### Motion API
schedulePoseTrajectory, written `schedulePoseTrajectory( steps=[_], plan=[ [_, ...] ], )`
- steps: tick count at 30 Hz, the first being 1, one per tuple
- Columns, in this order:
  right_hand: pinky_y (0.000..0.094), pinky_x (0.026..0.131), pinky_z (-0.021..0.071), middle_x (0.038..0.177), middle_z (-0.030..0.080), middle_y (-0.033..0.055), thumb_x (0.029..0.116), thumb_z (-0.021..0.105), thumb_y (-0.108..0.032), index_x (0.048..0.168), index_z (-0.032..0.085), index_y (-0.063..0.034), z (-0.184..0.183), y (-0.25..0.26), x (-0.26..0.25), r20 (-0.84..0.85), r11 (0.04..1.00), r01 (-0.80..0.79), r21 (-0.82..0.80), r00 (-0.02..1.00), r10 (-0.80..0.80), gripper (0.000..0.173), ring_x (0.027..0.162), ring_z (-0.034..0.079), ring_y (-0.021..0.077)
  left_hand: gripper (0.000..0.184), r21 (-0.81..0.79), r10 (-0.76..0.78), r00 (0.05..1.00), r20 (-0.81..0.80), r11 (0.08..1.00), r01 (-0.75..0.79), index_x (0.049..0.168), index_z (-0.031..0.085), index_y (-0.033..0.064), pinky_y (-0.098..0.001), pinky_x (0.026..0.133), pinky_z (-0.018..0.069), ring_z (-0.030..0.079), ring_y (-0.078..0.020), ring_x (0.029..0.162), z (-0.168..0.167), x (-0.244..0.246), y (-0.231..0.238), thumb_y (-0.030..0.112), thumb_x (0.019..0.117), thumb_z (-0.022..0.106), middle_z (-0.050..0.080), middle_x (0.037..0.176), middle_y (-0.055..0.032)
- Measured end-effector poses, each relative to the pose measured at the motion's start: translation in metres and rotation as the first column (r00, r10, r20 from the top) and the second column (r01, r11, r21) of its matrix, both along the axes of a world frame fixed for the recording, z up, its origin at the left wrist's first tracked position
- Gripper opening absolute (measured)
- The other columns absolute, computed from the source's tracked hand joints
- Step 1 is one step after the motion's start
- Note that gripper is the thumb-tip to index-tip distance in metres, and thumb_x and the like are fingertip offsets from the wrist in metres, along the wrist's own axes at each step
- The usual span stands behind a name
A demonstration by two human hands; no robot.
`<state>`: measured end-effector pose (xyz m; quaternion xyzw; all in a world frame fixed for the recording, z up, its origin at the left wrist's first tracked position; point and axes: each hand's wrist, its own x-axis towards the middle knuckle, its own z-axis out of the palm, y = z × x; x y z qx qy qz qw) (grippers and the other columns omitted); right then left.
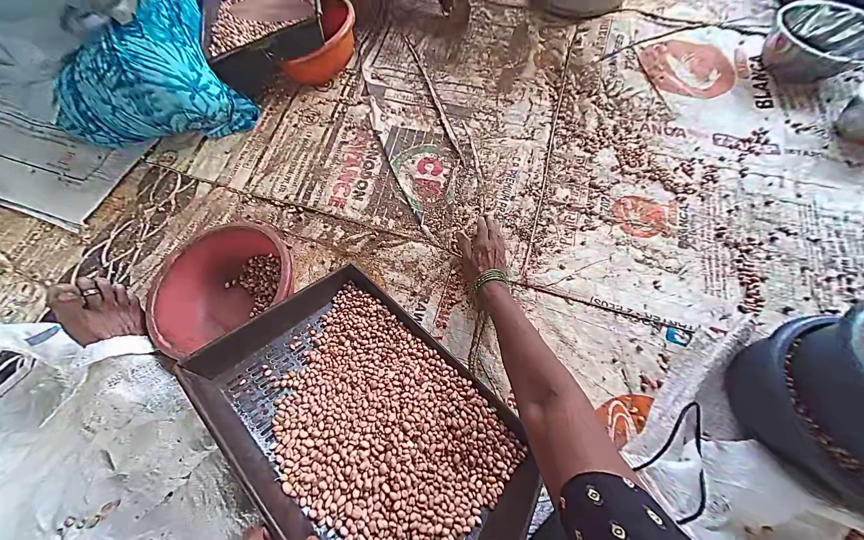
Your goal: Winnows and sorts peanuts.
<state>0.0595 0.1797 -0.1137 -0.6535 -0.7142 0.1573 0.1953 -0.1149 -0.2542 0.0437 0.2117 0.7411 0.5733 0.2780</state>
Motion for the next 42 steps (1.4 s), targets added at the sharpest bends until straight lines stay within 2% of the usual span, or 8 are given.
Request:
schedulePoseTrajectory(
  steps=[3, 13, 27, 31, 35, 37, 39, 42],
  plan=[
    [0.0496, 0.128, 0.0183, 0.163, 0.033, 0.0268, 0.1085, 0.041, -0.041, 0.155, 0.038, 0.0042, -0.004, 0.023, -0.024, -0.023, 0.998, -0.045, 0.04, 0.999, 0.045, 0.065, 0.155, 0.027, 0.0391, 0.029, -0.116, 0.063, 0.99, 0.125, 0.992, -0.049, 0.098, 0.042, -0.0178, -0.0063, 0.069, 0.0503, 0.058, 0.0071, 0.064, 0.054, 0.008, 0.047, -0.014, 0.0704, 0.05, 0.057, 0.074, -0.0029],
    [0.0583, 0.113, 0.0385, 0.133, 0.059, 0.0299, 0.1061, 0.05, -0.028, 0.129, 0.062, 0.0027, 0.012, -0.001, -0.025, 0.037, 0.964, -0.266, 0.01, 0.963, 0.265, 0.04, 0.13, 0.052, 0.0488, 0.038, 0.059, -0.047, 0.997, -0.068, 0.997, 0.051, 0.116, 0.04, 0.0057, -0.0178, 0.082, 0.0576, 0.066, 0.007, 0.088, -0.036, -0.007, -0.027, -0.006, 0.0844, 0.058, 0.064, 0.096, 0.0146],
    [0.0686, 0.087, 0.0506, 0.128, 0.062, 0.0295, 0.1046, 0.057, -0.024, 0.126, 0.066, 0.0011, 0.028, -0.031, 0.01, 0.29, 0.907, -0.368, -0.202, 0.862, 0.415, 0.034, 0.111, 0.064, 0.0499, 0.049, -0.087, 0.071, 0.994, -0.079, 0.993, -0.078, 0.124, 0.045, -0.0109, -0.015, 0.075, 0.0563, 0.066, 0.0035, 0.082, -0.025, 0.004, -0.021, 0.005, 0.082, 0.062, 0.064, 0.095, -0.0026],
    [0.0712, 0.093, 0.047, 0.117, 0.065, 0.0353, 0.1092, 0.043, -0.042, 0.116, 0.065, 0.0097, 0.036, -0.05, 0.016, 0.145, 0.946, -0.263, -0.186, 0.946, 0.292, 0.056, 0.111, 0.063, 0.0544, 0.054, -0.113, 0.046, 0.991, -0.126, 0.992, -0.06, 0.125, 0.048, -0.0095, -0.0147, 0.074, 0.0551, 0.065, 0.0038, 0.081, -0.032, 0.001, -0.025, 0.018, 0.0821, 0.065, 0.064, 0.093, -0.0016],
    [0.0565, 0.075, 0.0482, 0.081, 0.062, 0.0245, 0.109, 0.047, -0.039, 0.103, 0.066, 0.0118, 0.084, -0.118, -0.017, -0.307, 0.907, -0.384, -0.17, 0.896, 0.322, 0.054, 0.074, 0.06, 0.0361, 0.048, -0.077, 0.046, 0.995, -0.086, 0.996, -0.053, 0.122, 0.048, -0.0077, -0.0132, 0.072, 0.0551, 0.065, 0.0038, 0.079, -0.033, -0.001, -0.023, 0.012, 0.0819, 0.067, 0.063, 0.091, 0.0005],
    [0.0517, 0.073, 0.0527, 0.09, 0.066, 0.0161, 0.1061, 0.048, -0.044, 0.11, 0.067, 0.0016, 0.104, -0.16, -0.025, -0.388, 0.753, -0.624, -0.209, 0.759, 0.522, 0.05, 0.079, 0.065, 0.0287, 0.051, -0.08, 0.054, 0.998, -0.025, 0.995, -0.056, 0.124, 0.05, -0.0066, -0.0163, 0.075, 0.0566, 0.067, 0.0003, 0.083, -0.032, -0.002, -0.022, 0.014, 0.0817, 0.069, 0.065, 0.096, -0.0024],
    [0.0518, 0.108, 0.0455, 0.144, 0.056, 0.0171, 0.1035, 0.047, -0.044, 0.139, 0.061, -0.0067, 0.12, -0.186, -0.021, -0.418, 0.634, -0.728, -0.259, 0.677, 0.606, 0.053, 0.132, 0.055, 0.0317, 0.059, -0.097, 0.062, 0.997, 0.041, 0.994, -0.057, 0.13, 0.051, -0.0088, -0.0259, 0.083, 0.0573, 0.068, -0.0084, 0.093, -0.029, -0.006, -0.022, 0.019, 0.082, 0.072, 0.067, 0.107, -0.0115],
    [0.0504, 0.115, 0.039, 0.145, 0.053, 0.0306, 0.1088, 0.044, -0.025, 0.142, 0.052, 0.0107, 0.102, -0.194, 0.0, -0.432, 0.801, -0.533, -0.271, 0.811, 0.394, 0.049, 0.136, 0.052, 0.038, 0.061, -0.06, 0.031, 0.985, 0.169, 0.998, -0.021, 0.135, 0.051, -0.0095, -0.0364, 0.095, 0.0565, 0.068, -0.0189, 0.106, -0.026, -0.008, -0.027, 0.019, 0.0868, 0.073, 0.066, 0.121, -0.0204]
  ],
)
